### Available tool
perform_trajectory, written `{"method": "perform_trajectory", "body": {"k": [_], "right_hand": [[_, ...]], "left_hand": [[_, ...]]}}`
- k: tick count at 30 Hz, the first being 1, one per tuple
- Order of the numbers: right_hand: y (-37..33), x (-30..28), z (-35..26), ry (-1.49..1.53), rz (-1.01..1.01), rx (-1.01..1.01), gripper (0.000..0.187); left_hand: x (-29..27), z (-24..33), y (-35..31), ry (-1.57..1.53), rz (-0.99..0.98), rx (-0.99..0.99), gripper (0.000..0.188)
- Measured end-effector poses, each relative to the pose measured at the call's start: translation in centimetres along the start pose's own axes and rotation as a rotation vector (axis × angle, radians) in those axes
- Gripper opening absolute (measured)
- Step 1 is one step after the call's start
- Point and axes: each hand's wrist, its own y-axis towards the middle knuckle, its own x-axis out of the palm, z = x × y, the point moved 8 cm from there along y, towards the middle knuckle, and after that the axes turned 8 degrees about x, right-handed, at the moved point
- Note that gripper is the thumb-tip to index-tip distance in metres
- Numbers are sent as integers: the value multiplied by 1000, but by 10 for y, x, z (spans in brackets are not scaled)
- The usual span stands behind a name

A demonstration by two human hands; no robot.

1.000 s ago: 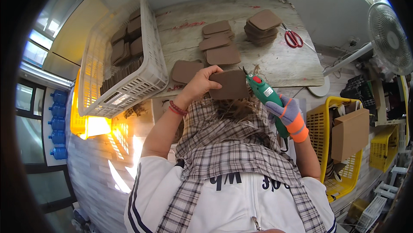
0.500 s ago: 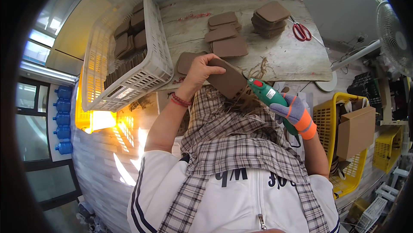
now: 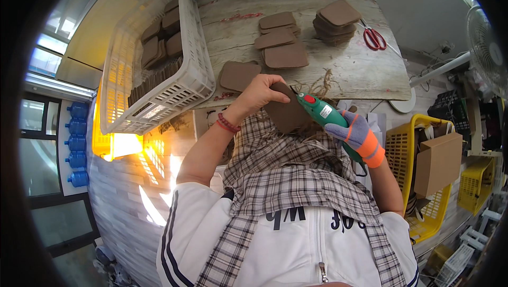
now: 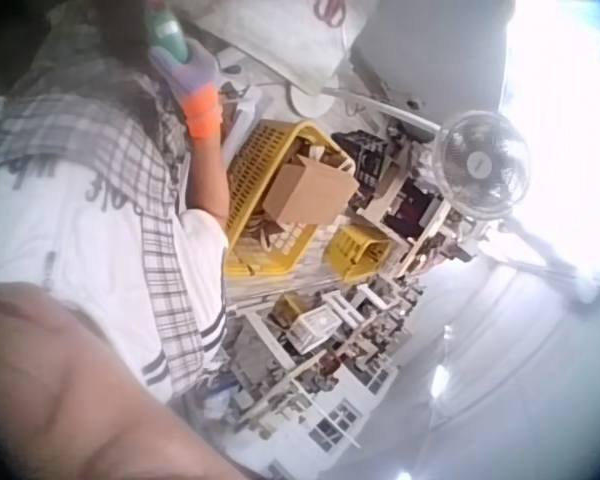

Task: The person uses a rotary tool to trim the edges of small brown rectangular craft pieces. They handle each piece individually, rotating it to smooth the perimeter, then place the finished pieces into a white plastic basket. The process is repeated for multiple pieces.

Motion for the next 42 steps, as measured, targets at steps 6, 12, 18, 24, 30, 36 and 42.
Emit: {"method": "perform_trajectory", "body": {"k": [6, 12, 18, 24, 30, 36, 42], "right_hand": [[11, 10, -12, 2, -16, -28, 37], [30, 23, -18, -54, -39, -16, 36], [33, -1, 11, 85, 49, -33, 36], [29, -20, 35, 115, 123, 14, 33], [28, -22, 43, 244, 129, 32, 37], [22, -28, 49, 280, 151, 33, 35], [18, -30, 37, 293, 236, -31, 36]], "left_hand": [[-5, 3, -5, 16, -44, -39, 18], [-24, -6, -10, 51, 34, -3, 22], [-161, -39, -29, 222, 595, 52, 36], [-120, 20, 33, 1240, 622, 305, 47], [-168, -52, 133, 282, 603, -268, 59], [-178, -77, 131, -490, 707, -244, 28], [-107, -15, 76, -825, 631, 95, 26]]}}
